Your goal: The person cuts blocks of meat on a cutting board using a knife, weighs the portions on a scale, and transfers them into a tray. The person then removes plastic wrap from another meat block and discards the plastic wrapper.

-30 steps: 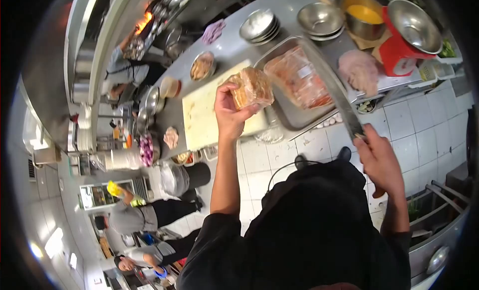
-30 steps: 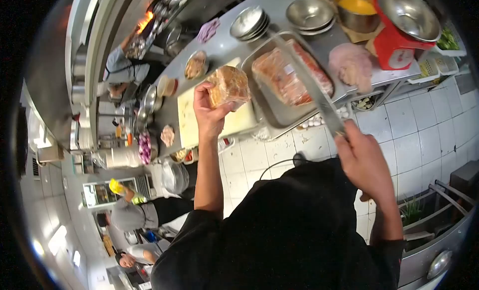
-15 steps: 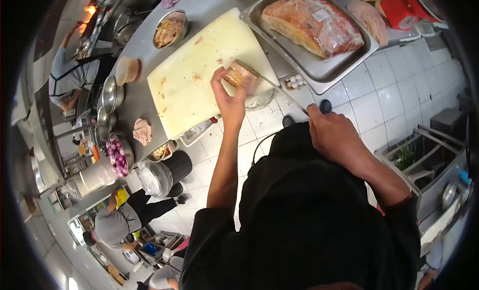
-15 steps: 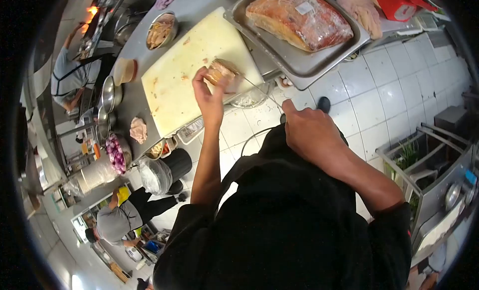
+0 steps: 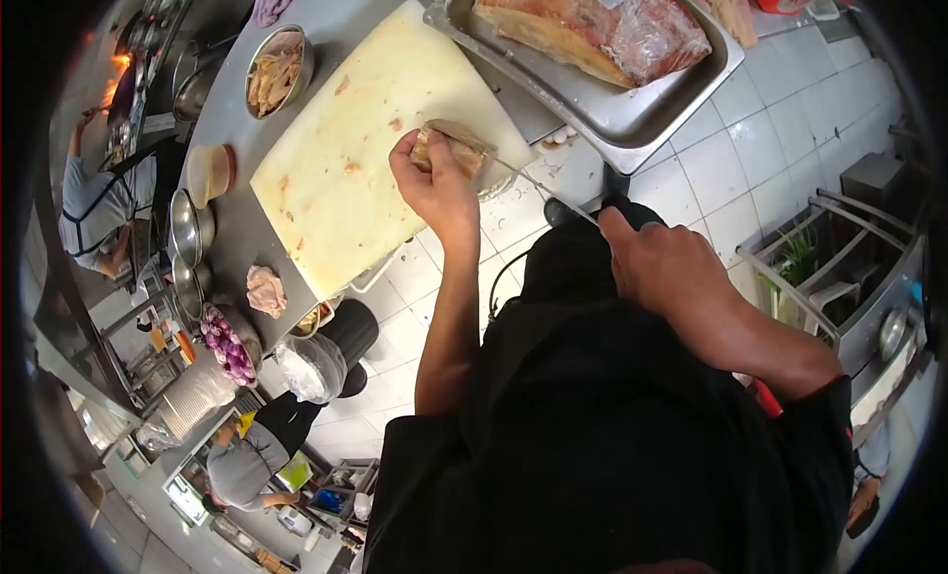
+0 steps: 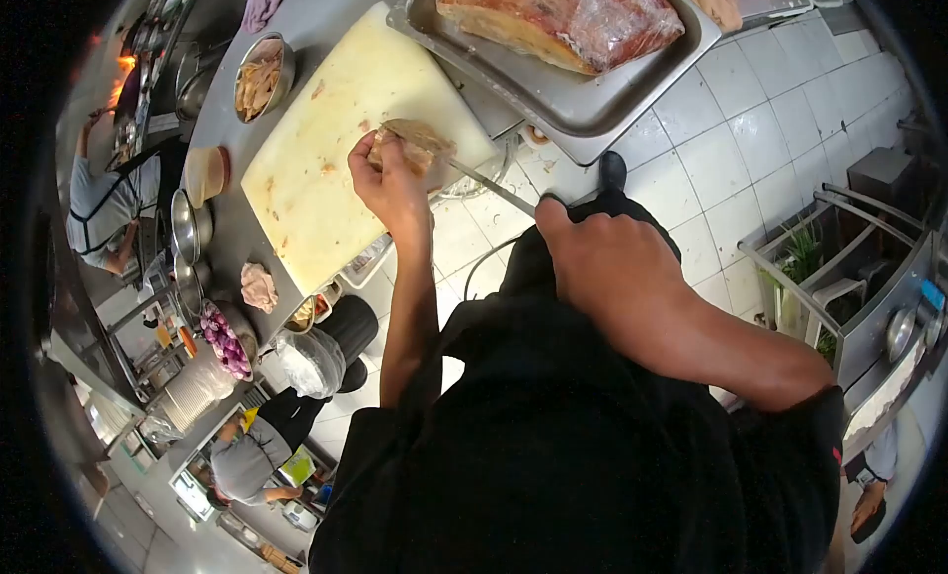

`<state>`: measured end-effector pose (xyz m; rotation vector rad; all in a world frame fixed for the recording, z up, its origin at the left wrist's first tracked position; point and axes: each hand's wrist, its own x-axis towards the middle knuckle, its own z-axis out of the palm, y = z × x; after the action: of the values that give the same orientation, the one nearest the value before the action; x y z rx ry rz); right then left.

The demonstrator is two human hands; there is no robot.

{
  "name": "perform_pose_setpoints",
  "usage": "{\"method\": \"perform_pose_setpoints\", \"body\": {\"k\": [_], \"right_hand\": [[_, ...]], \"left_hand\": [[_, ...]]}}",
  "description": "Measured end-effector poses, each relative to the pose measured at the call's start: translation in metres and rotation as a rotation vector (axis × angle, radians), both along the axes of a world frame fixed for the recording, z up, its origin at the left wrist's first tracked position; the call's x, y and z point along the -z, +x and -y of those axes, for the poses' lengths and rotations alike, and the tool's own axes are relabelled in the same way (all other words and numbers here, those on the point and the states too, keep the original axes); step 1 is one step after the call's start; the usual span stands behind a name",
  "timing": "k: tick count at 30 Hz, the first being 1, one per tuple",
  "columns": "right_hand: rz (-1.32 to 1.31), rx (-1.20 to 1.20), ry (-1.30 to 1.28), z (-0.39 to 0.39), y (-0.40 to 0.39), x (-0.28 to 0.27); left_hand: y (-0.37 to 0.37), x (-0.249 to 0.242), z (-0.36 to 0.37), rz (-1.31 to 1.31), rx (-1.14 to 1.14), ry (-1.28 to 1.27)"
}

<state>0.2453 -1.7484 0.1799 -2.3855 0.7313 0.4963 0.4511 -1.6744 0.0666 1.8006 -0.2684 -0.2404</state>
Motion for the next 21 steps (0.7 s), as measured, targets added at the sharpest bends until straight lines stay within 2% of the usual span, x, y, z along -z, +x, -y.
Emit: {"method": "perform_pose_setpoints", "body": {"k": [5,13,17,21], "right_hand": [[-0.022,-0.037,0.02,0.004,0.014,0.01],[0.068,0.009,0.195,0.007,0.062,0.035],[0.051,0.019,0.197,0.008,0.065,0.032],[-0.082,0.021,0.231,0.012,0.051,0.015]], "left_hand": [[-0.002,0.002,0.001,0.005,0.006,-0.035],[0.003,0.01,-0.003,0.01,0.014,0.008],[0.001,0.009,-0.001,-0.033,0.004,-0.048],[0.001,0.017,-0.001,0.019,-0.007,-0.039]]}}
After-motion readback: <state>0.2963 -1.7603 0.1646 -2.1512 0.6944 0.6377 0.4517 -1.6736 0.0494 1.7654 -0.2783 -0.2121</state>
